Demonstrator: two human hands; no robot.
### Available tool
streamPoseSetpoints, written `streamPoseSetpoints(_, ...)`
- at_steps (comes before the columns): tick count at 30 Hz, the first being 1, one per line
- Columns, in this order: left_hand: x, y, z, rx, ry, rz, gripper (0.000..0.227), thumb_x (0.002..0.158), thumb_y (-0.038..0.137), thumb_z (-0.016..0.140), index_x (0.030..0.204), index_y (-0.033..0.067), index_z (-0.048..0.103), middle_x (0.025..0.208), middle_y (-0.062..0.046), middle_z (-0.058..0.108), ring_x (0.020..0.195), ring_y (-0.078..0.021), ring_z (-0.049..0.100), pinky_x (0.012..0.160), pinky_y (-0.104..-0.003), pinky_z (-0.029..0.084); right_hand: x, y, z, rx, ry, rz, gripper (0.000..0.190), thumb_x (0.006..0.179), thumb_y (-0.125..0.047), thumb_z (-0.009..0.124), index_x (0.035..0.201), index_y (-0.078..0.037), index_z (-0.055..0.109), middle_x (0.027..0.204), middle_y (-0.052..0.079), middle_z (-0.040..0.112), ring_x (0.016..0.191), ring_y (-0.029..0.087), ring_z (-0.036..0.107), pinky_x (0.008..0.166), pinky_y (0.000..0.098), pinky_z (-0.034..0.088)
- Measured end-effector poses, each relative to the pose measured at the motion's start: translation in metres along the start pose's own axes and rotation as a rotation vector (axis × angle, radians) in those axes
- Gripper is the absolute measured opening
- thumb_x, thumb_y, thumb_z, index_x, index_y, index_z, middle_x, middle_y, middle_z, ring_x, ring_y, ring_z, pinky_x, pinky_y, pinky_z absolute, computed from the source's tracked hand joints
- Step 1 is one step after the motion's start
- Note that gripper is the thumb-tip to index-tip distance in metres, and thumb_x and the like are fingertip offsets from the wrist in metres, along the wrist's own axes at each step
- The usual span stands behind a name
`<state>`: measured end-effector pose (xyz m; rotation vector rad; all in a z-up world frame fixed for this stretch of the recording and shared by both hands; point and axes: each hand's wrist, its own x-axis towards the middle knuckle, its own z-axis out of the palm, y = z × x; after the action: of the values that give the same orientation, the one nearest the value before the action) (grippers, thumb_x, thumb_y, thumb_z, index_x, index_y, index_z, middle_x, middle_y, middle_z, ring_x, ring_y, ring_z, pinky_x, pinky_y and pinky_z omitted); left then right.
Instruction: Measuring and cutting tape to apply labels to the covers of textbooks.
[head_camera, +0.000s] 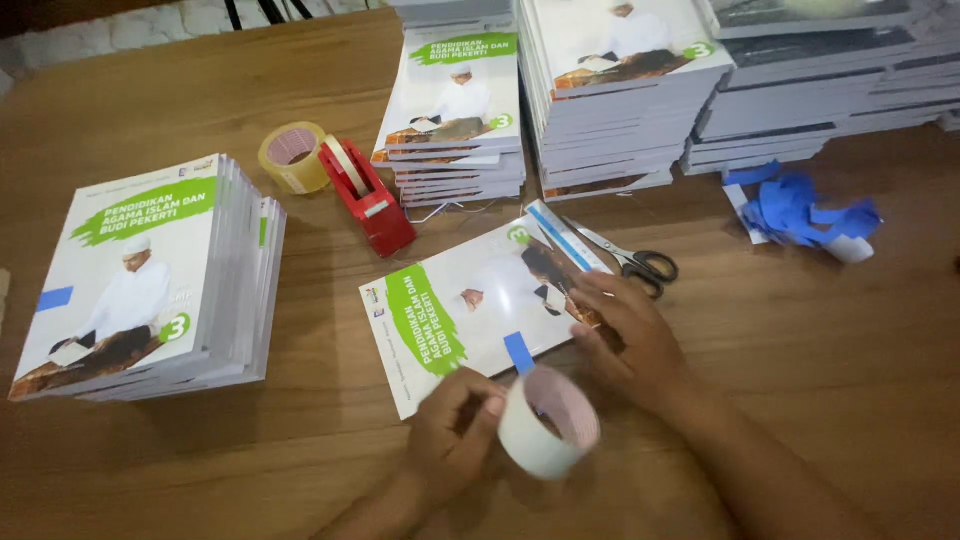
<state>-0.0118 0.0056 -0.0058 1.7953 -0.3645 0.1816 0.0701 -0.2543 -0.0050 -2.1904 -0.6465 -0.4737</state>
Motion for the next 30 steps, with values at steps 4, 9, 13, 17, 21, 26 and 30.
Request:
streamPoseSetpoints(4,-0.005,0.022,-0.002,0.145,-0.182,0.037,0.021,0.099,0.028,0.056,0.096,0.0110,0.068,0.086,-0.004,0.067,0.077,-0.0188,0.063,0.067,-0.032,0.048,-0.032,-0.031,-0.017,0.043,0.052,0.076,0.041,0.101,-0.039,0.049,0.099,-0.010,0.078,0.103,0.009,0.078,0.100,0.026,0.073,0.082,0.0410,0.057)
streamPoseSetpoints(9,-0.004,0.045,-0.001,0.226,-0.106,0.073,0.023,0.100,0.029,0.055,0.088,0.0110,0.061,0.083,-0.005,0.065,0.078,-0.0225,0.060,0.071,-0.037,0.046,-0.050,-0.094,-0.025,0.181,-0.343,-0.076,0.046,0.091,-0.061,0.062,0.087,-0.015,0.065,0.076,0.005,0.064,0.065,0.027,0.059,0.059,0.0406,0.043)
streamPoseSetpoints(13,-0.009,0.059,-0.005,0.263,-0.113,0.054,0.024,0.100,0.032,0.053,0.093,0.0121,0.063,0.084,-0.006,0.065,0.078,-0.0251,0.063,0.069,-0.038,0.047,-0.078,-0.096,-0.011,0.223,-0.358,-0.137,0.060,0.098,-0.041,0.062,0.137,0.004,0.054,0.137,0.027,0.061,0.122,0.043,0.060,0.106,0.0470,0.043)
streamPoseSetpoints(17,-0.014,0.063,-0.014,0.246,-0.243,0.088,0.024,0.102,0.031,0.051,0.094,0.0134,0.065,0.086,-0.003,0.067,0.078,-0.0210,0.064,0.068,-0.036,0.048,-0.099,-0.104,-0.011,0.398,-0.558,0.152,0.052,0.097,-0.049,0.056,0.132,-0.011,0.054,0.117,0.010,0.066,0.096,0.026,0.066,0.083,0.0368,0.051)
streamPoseSetpoints(21,-0.015,0.088,-0.023,0.282,-0.244,0.197,0.028,0.104,0.033,0.044,0.093,0.0158,0.062,0.087,-0.003,0.066,0.083,-0.0240,0.061,0.074,-0.039,0.047,-0.127,-0.098,0.003,0.104,-0.462,0.373,0.043,0.090,-0.050,0.068,0.121,-0.021,0.067,0.107,-0.002,0.071,0.099,0.017,0.069,0.083,0.0303,0.055)
streamPoseSetpoints(26,-0.040,0.064,-0.012,0.443,-0.205,0.356,0.014,0.100,0.022,0.058,0.094,0.0106,0.063,0.092,-0.010,0.067,0.082,-0.0299,0.060,0.075,-0.043,0.047,-0.129,-0.095,0.011,0.095,-0.300,0.488,0.069,0.086,-0.052,0.065,0.146,-0.021,0.049,0.131,0.010,0.065,0.113,0.028,0.068,0.092,0.0376,0.054)
streamPoseSetpoints(30,-0.043,0.094,-0.010,0.455,-0.168,0.536,0.010,0.094,0.006,0.060,0.096,0.0095,0.069,0.089,-0.008,0.065,0.075,-0.0254,0.059,0.065,-0.035,0.045,-0.138,-0.080,0.017,0.196,-0.239,0.550,0.084,0.086,-0.046,0.064,0.159,-0.017,0.034,0.164,0.009,0.042,0.148,0.022,0.044,0.114,0.0345,0.039)
